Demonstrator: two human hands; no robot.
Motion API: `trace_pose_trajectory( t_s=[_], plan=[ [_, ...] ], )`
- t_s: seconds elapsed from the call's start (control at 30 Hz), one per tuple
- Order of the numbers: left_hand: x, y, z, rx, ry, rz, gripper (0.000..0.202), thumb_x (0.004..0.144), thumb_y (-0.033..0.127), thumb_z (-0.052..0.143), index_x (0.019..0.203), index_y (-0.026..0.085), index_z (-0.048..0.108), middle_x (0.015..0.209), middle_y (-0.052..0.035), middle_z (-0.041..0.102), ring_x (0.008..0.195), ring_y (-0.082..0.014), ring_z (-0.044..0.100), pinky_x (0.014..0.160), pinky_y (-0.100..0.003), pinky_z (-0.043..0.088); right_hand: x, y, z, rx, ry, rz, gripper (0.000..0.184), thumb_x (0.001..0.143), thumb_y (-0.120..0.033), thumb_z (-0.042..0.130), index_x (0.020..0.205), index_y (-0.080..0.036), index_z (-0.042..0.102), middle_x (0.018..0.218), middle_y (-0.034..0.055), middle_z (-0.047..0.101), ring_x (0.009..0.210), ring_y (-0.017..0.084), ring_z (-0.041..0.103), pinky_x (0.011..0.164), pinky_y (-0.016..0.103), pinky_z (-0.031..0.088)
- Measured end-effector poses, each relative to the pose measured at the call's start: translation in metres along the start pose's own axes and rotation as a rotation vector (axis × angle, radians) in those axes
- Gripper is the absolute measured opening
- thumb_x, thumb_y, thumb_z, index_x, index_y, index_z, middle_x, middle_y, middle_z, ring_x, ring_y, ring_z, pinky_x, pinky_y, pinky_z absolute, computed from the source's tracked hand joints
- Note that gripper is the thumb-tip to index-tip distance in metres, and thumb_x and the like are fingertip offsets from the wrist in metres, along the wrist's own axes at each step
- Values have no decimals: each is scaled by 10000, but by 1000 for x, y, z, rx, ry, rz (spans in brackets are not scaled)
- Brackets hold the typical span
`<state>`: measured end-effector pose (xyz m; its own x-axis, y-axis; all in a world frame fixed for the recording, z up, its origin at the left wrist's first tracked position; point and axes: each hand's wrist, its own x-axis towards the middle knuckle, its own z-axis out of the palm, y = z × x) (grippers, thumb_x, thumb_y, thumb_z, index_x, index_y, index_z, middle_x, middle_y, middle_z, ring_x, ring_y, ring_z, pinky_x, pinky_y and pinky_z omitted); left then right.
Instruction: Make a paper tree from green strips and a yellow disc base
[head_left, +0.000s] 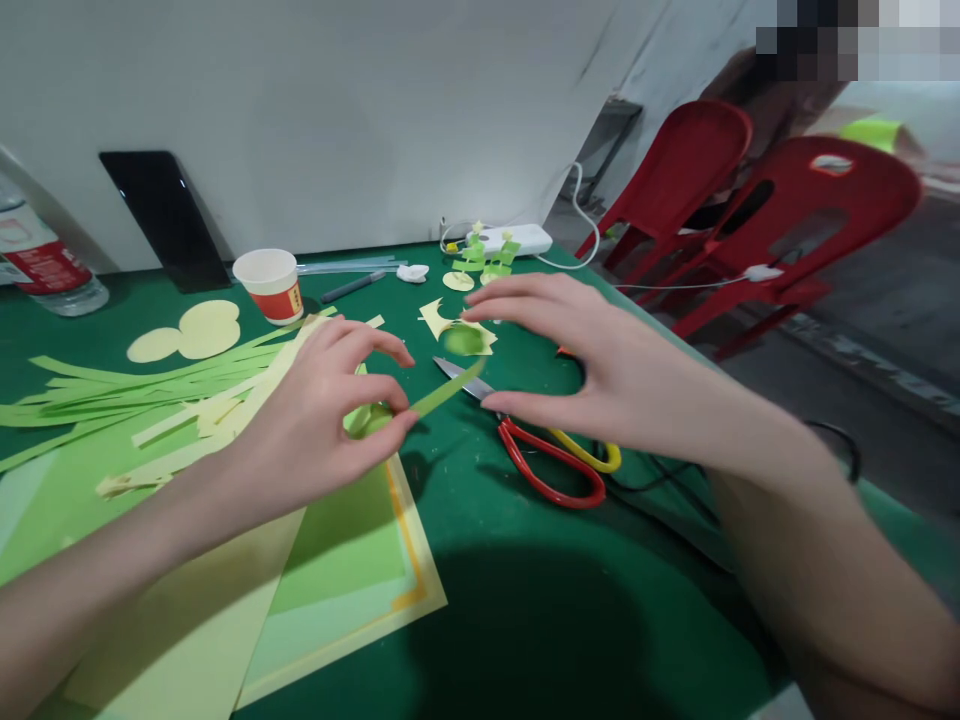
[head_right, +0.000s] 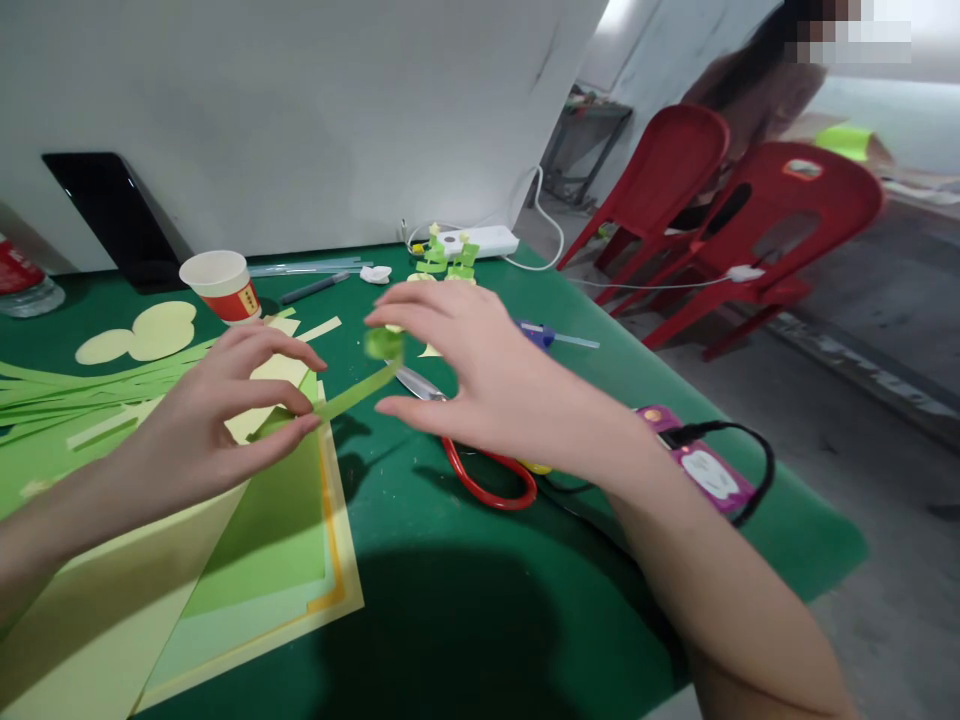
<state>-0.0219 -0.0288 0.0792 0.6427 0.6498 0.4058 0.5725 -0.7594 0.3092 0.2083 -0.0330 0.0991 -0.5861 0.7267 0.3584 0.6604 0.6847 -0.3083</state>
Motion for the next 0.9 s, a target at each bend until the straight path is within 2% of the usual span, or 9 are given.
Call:
trace_pose_trajectory(
  t_s=[0.07,0.13,0.23,0.37,0.5,0.6,0.77,0.9],
  plan=[
    [-1,4,1,19,-17,43,191,823,230,514,687,188,642,999,-65,591,960,-214,497,936,-430,368,4,-8,10,34,-46,-115,344,798,-364,585,1097,-196,557,1217,84,552,1182,248,440,1010,434,311],
    [-1,7,2,41,-27,76,184,828,218,504,710,183,640,979,-68,584,938,-203,503,978,-443,337,7,-14,21,60,-88,-181,199,836,-302,539,976,-180,608,1062,62,631,1074,209,508,1006,409,307],
    [-2,7,3,74,-13,113,191,829,200,494,699,171,629,956,-70,576,910,-192,504,1011,-456,306,10,-17,32,78,-62,-180,136,846,-245,515,823,-163,622,854,48,640,900,182,530,920,386,358],
    [-3,7,3,88,-11,125,181,825,196,499,697,171,624,953,-71,576,907,-191,499,1016,-461,300,11,-14,36,141,-51,-177,98,808,-245,566,747,-168,569,817,43,606,852,171,505,858,360,381],
    [-2,8,1,95,-10,103,178,821,210,509,688,178,623,967,-67,585,931,-206,496,1001,-464,307,11,-13,31,167,-71,-167,151,794,-184,543,654,-183,487,718,16,569,797,162,494,820,347,382],
    [-1,5,-1,82,9,72,174,817,223,521,689,171,627,963,-73,595,933,-219,490,924,-440,366,10,-9,19,153,-48,-127,140,792,-148,515,660,-181,485,687,14,560,762,159,491,784,336,383],
    [1,-3,-2,-16,72,6,216,827,213,522,641,157,618,941,-70,600,924,-209,495,844,-379,397,8,4,0,199,-92,-5,158,802,-218,542,654,-186,498,743,20,584,788,160,509,731,306,391],
    [1,-3,-1,-72,54,-31,122,810,185,534,721,146,606,921,-66,592,916,-197,517,836,-357,407,8,9,1,303,-180,56,101,809,-259,553,737,-190,530,804,14,589,777,138,520,735,288,399]
  ],
)
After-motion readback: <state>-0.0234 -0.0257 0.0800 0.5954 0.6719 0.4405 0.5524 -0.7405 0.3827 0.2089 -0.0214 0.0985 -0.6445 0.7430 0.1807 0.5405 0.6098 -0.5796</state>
